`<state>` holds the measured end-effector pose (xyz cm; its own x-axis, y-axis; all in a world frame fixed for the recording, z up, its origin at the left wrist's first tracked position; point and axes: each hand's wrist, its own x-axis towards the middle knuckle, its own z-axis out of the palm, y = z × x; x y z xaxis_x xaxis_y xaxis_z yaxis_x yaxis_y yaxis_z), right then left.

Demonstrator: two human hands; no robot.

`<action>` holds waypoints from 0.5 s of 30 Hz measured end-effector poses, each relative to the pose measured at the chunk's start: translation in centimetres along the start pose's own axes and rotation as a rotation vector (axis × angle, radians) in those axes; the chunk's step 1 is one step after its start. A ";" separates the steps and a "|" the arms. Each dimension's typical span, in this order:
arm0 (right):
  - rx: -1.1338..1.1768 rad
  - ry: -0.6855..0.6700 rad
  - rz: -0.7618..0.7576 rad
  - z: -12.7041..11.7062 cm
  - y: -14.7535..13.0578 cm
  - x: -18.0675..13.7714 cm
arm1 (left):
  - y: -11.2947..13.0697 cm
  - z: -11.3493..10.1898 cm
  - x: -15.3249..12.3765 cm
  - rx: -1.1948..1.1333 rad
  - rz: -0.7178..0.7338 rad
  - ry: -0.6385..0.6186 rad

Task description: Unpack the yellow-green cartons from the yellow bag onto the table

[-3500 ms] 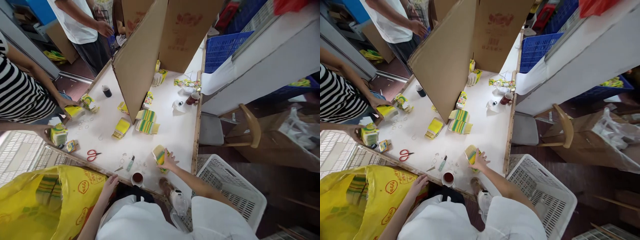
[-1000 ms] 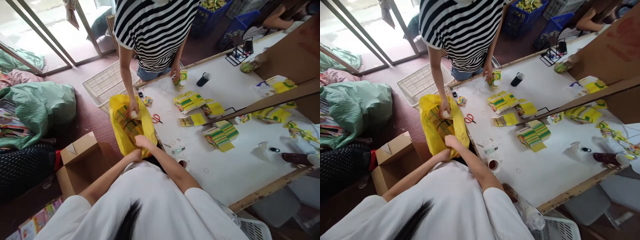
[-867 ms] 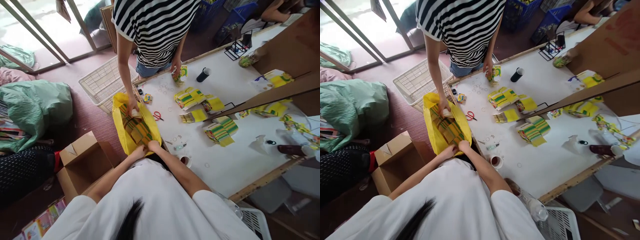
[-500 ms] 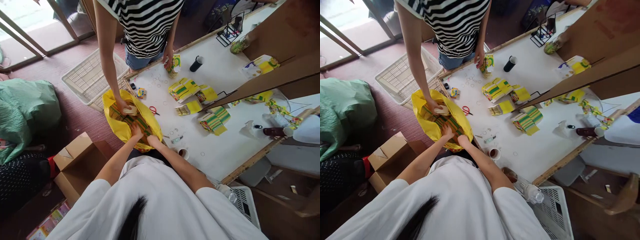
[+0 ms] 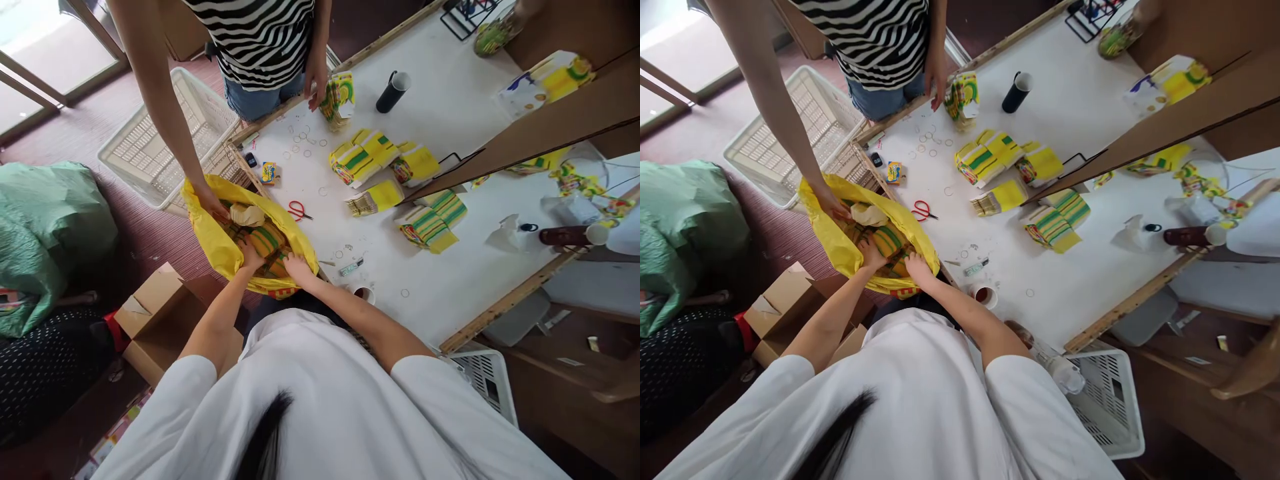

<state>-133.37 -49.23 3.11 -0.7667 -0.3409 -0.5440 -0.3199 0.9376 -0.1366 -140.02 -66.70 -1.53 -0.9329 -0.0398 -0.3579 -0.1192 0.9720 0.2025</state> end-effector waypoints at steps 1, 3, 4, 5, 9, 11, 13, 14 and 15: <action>-0.004 0.025 -0.032 0.1 -0.1 -0.1 | 0.1 -0.3 -0.6 -0.004 -0.023 0.015; -0.018 0.064 -0.143 0.6 -0.3 -0.2 | -0.1 -1.1 -2.0 -0.012 -0.078 0.026; -0.024 0.075 -0.215 1.1 -0.4 -0.1 | -0.3 -1.5 -2.8 -0.018 -0.108 0.021; -0.028 0.081 -0.291 1.6 -0.5 0.1 | -0.6 -2.0 -3.5 -0.023 -0.134 0.008; -0.004 0.098 -0.501 4.2 -0.9 1.2 | -1.9 -3.8 -5.8 -0.047 -0.163 -0.022; -0.004 0.127 -0.528 5.0 -1.1 1.7 | -2.5 -4.3 -6.5 -0.049 -0.145 -0.006; -0.022 0.158 -0.548 5.2 -0.9 2.2 | -3.2 -4.5 -6.8 -0.042 -0.160 0.029; -0.034 0.170 -0.566 5.1 -0.7 2.3 | -3.5 -4.6 -6.9 -0.043 -0.169 0.050; -0.042 0.179 -0.583 4.9 -0.5 2.5 | -3.9 -4.6 -7.0 -0.050 -0.174 0.069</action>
<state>-132.45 -50.23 -2.22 -0.5394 -0.8067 -0.2414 -0.7338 0.5910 -0.3351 -134.62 -71.24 4.35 -0.9177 -0.2239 -0.3283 -0.2961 0.9362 0.1891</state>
